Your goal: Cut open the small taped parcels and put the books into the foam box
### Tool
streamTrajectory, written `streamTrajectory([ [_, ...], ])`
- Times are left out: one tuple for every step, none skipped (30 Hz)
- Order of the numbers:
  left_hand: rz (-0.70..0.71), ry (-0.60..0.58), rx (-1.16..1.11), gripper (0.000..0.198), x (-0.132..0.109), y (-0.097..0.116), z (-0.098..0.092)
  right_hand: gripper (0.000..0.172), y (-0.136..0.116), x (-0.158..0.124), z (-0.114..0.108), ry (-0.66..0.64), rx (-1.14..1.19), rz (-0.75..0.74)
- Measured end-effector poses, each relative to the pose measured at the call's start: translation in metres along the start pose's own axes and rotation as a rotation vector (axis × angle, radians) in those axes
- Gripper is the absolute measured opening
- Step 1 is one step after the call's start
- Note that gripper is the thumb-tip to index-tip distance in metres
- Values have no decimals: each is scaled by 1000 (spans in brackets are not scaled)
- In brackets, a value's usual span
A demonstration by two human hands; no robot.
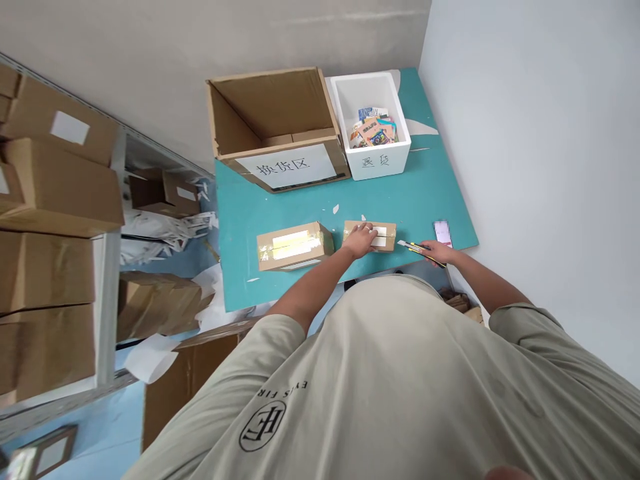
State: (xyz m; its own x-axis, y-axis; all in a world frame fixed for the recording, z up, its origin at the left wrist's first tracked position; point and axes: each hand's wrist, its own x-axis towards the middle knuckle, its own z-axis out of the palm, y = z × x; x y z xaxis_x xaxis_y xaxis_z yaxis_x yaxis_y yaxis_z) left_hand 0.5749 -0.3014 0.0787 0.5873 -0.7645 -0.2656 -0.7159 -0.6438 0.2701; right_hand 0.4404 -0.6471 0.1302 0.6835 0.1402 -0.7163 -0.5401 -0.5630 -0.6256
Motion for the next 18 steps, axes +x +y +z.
streamTrajectory([
  [-7, 0, 18, 56, 1, 1, 1, 38, 3, -4, -2, 40, 36, 10],
  [-20, 1, 32, 58, 1, 2, 2, 38, 7, -7, -2, 80, 79, 18],
  [-37, 3, 40, 60, 2, 4, 3, 39, 9, -9, -1, 117, 127, 24],
  [-60, 7, 37, 62, 2, 7, 3, 39, 11, -10, 1, 150, 178, 29],
  [-88, 16, 23, 64, 2, 11, 4, 39, 12, -10, 5, 181, 231, 33],
  [-118, 31, 1, 68, 2, 15, 5, 38, 12, -10, 9, 210, 285, 37],
  [-155, 57, -28, 73, 1, 19, 5, 37, 11, -8, 14, 236, 339, 41],
  [-204, 92, -57, 78, 0, 24, 5, 37, 10, -6, 19, 258, 393, 43],
  [-274, 131, -81, 84, 0, 29, 5, 37, 9, -4, 24, 275, 446, 41],
  [-365, 161, -95, 89, -1, 34, 6, 36, 8, -1, 28, 286, 495, 38],
  [-477, 168, -103, 94, -1, 38, 7, 36, 7, 1, 32, 294, 540, 36],
  [-603, 153, -110, 97, -1, 41, 8, 35, 6, 3, 35, 301, 581, 34],
  [-726, 130, -124, 98, 0, 43, 11, 35, 6, 5, 38, 305, 618, 34],
  [-828, 120, -150, 98, 2, 43, 14, 35, 7, 6, 40, 307, 650, 36],
  [-897, 139, -184, 96, 4, 43, 18, 35, 8, 7, 42, 307, 676, 39],
  [-928, 193, -220, 94, 7, 41, 22, 36, 9, 7, 43, 305, 698, 41],
  [-925, 271, -249, 92, 9, 38, 26, 37, 11, 8, 45, 299, 717, 43],
  [-896, 347, -265, 92, 12, 34, 30, 37, 13, 8, 46, 289, 734, 44],
])
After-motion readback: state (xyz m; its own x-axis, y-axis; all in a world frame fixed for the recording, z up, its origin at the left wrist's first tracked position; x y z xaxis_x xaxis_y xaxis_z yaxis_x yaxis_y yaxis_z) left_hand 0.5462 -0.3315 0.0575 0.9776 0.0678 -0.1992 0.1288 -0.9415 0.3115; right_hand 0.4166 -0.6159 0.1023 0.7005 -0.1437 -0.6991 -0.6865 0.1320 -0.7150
